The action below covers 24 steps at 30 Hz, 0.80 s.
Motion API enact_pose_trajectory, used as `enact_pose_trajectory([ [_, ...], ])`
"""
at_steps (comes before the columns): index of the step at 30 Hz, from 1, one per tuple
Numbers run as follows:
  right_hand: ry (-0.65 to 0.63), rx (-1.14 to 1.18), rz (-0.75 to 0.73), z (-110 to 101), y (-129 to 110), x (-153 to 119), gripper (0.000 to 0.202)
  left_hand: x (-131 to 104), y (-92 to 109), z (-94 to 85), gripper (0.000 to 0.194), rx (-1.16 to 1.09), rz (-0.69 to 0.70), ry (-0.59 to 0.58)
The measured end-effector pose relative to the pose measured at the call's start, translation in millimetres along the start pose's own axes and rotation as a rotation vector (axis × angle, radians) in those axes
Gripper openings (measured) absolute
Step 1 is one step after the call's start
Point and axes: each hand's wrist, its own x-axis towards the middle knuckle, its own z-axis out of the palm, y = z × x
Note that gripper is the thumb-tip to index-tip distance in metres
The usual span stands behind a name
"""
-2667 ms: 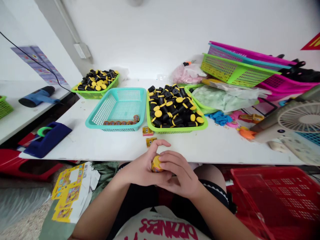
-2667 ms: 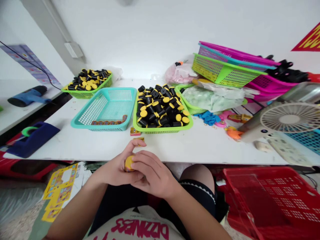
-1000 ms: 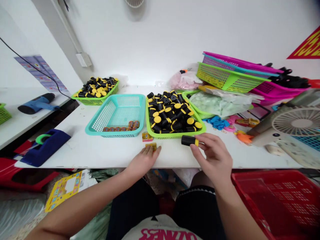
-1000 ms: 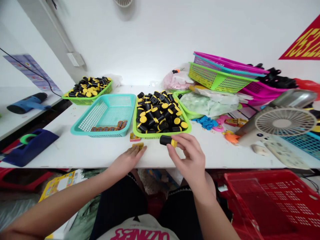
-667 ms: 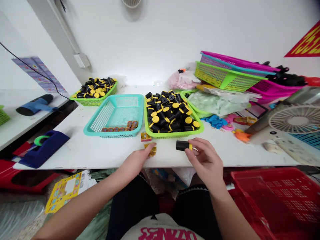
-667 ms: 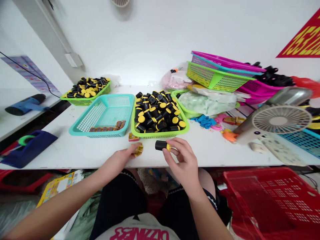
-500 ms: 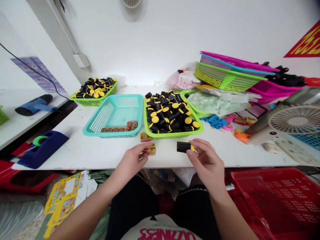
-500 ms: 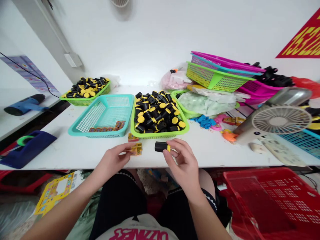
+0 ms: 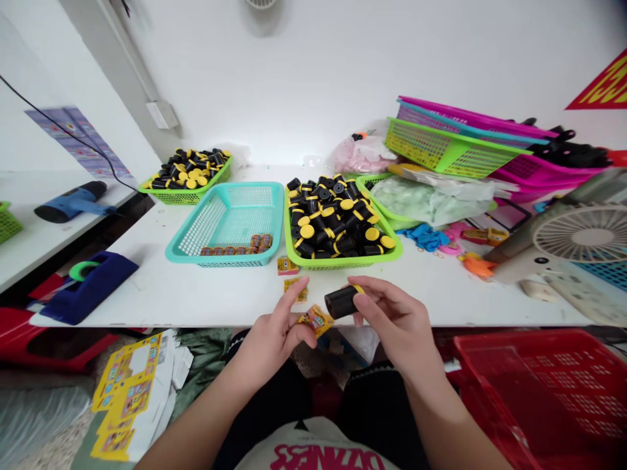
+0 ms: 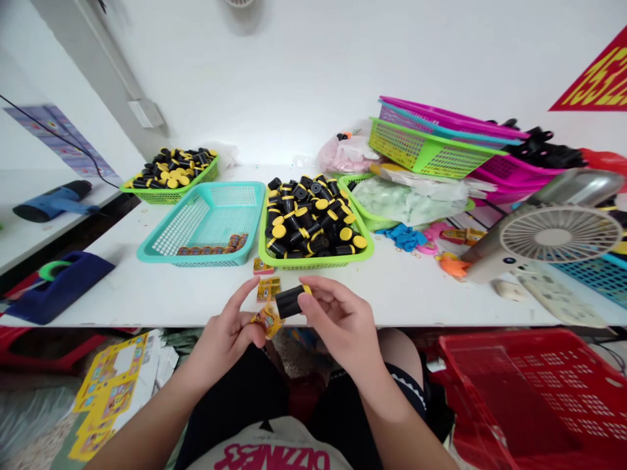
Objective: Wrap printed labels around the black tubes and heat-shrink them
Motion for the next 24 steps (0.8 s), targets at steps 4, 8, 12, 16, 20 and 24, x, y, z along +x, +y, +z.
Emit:
enact_pose_trajectory([
  [4,-0.095,0.023,0.074,0.4,-0.3,5.5,0.020,-0.1,-3.9,-0.1,0.065,0.038,0.074,-0.006],
  [8,-0.153,-0.010,0.130,1.4,4.5,8.7,0.024,0.9,-8.2,-0.4,0.065,0.008,0.065,0.039],
  [12,-0.207,-0.051,0.089,2.7,12.7,11.8,0.026,4.9,-8.8,-1.5,0.068,-0.019,0.010,0.093],
  [16,-0.256,-0.127,-0.019,4.3,17.5,15.0,0.024,12.5,-8.1,-1.9,0.087,-0.094,-0.018,0.091],
  [20,-0.337,-0.151,0.003,8.1,23.4,15.8,0.029,17.9,-9.4,-0.7,0.097,-0.148,0.035,0.064],
  [24,-0.248,-0.144,-0.007,12.7,34.5,14.4,0.028,18.7,-10.2,3.5,0.090,-0.125,0.023,0.125],
])
